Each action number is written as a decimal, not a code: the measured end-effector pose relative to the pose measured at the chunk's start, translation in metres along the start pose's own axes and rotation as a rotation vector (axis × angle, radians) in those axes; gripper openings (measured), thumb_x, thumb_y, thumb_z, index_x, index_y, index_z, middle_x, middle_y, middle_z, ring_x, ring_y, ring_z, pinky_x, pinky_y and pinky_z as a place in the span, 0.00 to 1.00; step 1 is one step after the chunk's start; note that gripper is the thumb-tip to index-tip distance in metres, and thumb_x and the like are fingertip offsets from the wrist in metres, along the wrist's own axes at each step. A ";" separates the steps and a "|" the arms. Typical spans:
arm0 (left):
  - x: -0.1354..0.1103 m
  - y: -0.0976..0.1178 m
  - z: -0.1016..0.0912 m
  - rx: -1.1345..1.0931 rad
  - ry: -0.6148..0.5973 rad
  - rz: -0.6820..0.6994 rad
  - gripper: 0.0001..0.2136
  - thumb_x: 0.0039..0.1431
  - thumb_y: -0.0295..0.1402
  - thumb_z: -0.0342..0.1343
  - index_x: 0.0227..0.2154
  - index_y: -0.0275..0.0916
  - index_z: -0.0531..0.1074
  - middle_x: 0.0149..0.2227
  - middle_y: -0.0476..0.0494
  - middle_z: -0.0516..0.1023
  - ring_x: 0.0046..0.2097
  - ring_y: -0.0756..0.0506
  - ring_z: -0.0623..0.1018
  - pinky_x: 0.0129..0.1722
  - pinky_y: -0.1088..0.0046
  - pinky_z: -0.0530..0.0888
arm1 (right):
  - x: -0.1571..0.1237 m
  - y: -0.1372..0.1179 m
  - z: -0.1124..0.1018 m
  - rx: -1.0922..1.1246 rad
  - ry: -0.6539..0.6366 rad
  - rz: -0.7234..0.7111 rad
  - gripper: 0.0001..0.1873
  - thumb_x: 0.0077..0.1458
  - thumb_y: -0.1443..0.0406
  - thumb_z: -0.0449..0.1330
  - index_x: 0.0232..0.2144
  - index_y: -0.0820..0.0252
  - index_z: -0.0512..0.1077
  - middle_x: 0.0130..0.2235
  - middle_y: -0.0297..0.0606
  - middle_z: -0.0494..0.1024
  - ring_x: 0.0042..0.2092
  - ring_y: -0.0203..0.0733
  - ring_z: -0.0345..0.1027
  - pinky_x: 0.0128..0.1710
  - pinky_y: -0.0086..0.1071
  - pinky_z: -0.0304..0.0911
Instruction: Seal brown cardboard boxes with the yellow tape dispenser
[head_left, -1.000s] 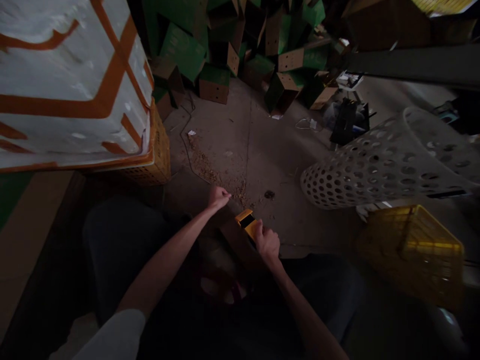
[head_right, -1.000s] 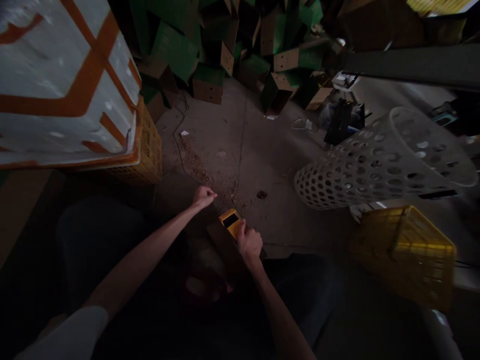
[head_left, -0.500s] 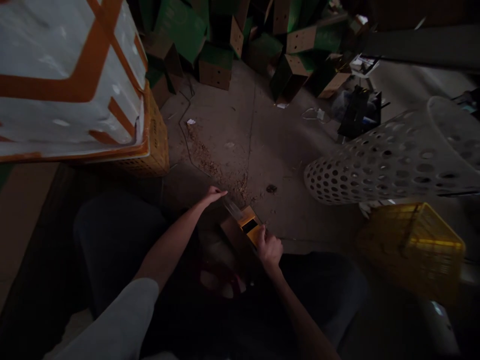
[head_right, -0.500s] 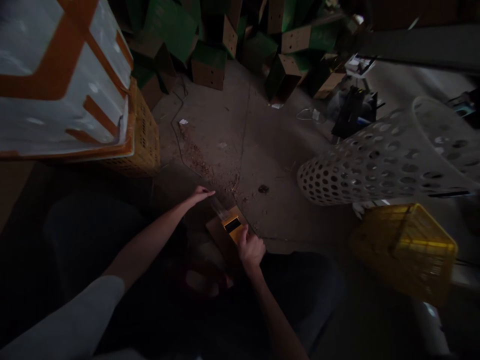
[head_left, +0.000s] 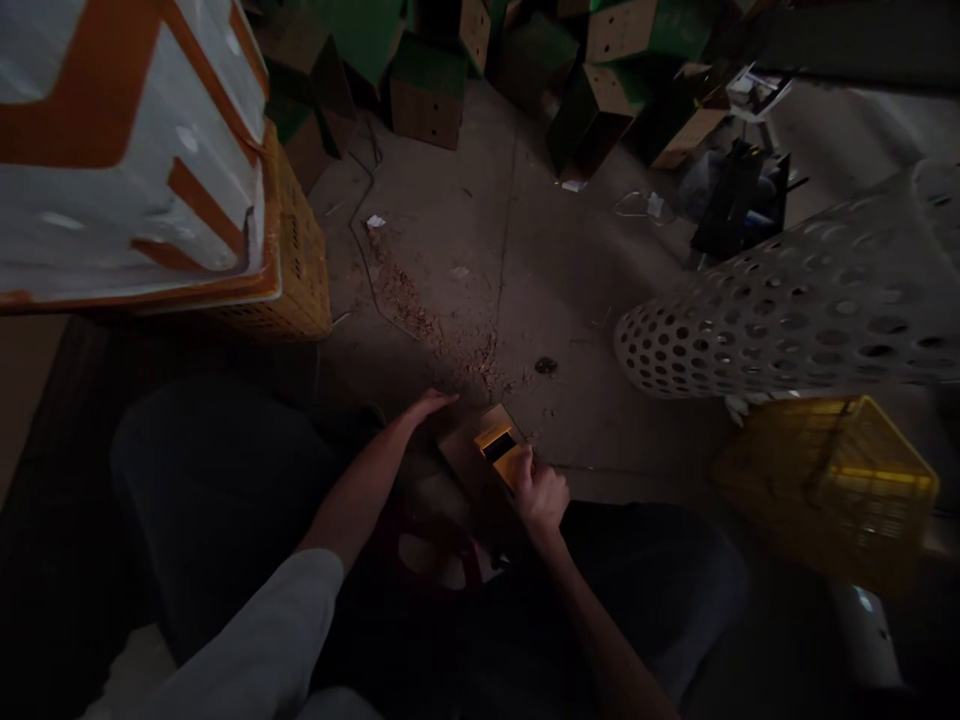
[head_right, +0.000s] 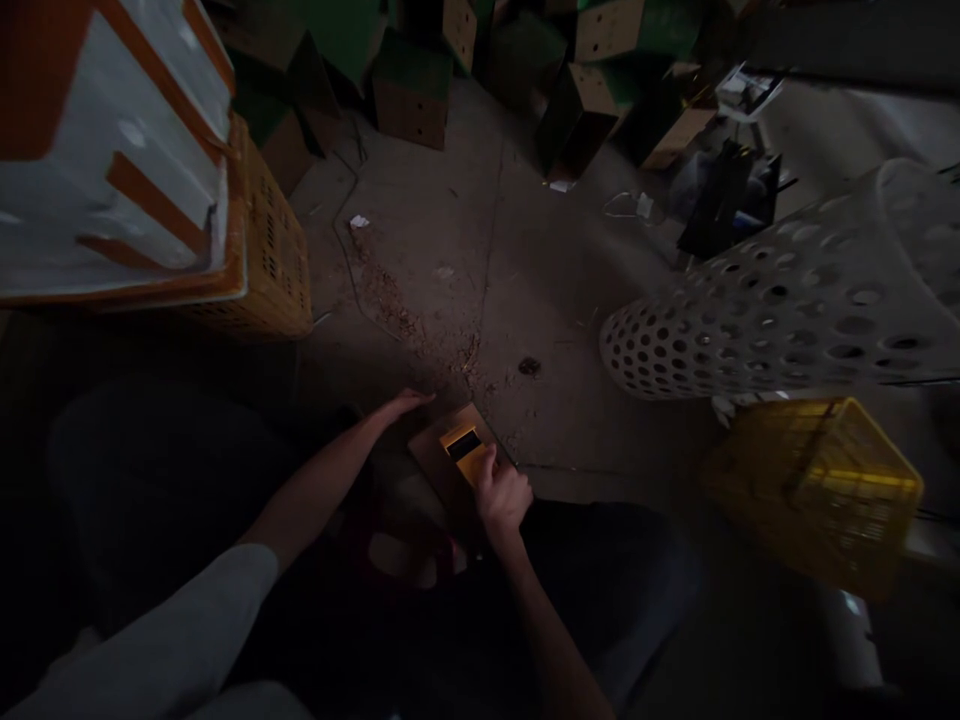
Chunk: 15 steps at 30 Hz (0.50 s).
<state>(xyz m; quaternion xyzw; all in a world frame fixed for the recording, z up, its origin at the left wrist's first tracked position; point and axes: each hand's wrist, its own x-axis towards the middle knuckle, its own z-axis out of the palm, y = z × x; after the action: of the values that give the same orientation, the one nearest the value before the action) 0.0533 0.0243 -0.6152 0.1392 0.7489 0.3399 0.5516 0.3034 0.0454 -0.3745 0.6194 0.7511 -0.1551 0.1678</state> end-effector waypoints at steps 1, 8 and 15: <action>0.000 -0.002 0.002 0.004 -0.013 -0.013 0.18 0.53 0.48 0.66 0.27 0.36 0.80 0.26 0.46 0.79 0.32 0.48 0.74 0.35 0.71 0.66 | 0.000 0.000 0.000 0.003 0.003 0.005 0.40 0.72 0.49 0.36 0.40 0.65 0.83 0.35 0.58 0.80 0.38 0.52 0.77 0.42 0.41 0.68; -0.001 -0.007 0.013 0.009 -0.087 -0.019 0.20 0.47 0.50 0.70 0.27 0.34 0.81 0.23 0.48 0.76 0.29 0.50 0.70 0.34 0.72 0.65 | 0.000 -0.001 -0.001 0.007 -0.017 0.015 0.38 0.72 0.48 0.39 0.41 0.65 0.83 0.37 0.59 0.81 0.39 0.52 0.78 0.43 0.41 0.67; -0.012 -0.009 0.025 0.002 -0.126 0.044 0.28 0.40 0.58 0.68 0.25 0.33 0.79 0.20 0.52 0.70 0.28 0.52 0.66 0.30 0.75 0.60 | 0.000 -0.002 -0.002 0.000 -0.006 0.015 0.41 0.72 0.48 0.35 0.39 0.63 0.83 0.36 0.58 0.81 0.39 0.54 0.78 0.43 0.43 0.67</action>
<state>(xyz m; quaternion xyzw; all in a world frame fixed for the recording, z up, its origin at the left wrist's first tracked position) 0.0816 0.0196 -0.6167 0.1773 0.7098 0.3417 0.5899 0.3012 0.0459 -0.3728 0.6247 0.7458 -0.1558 0.1713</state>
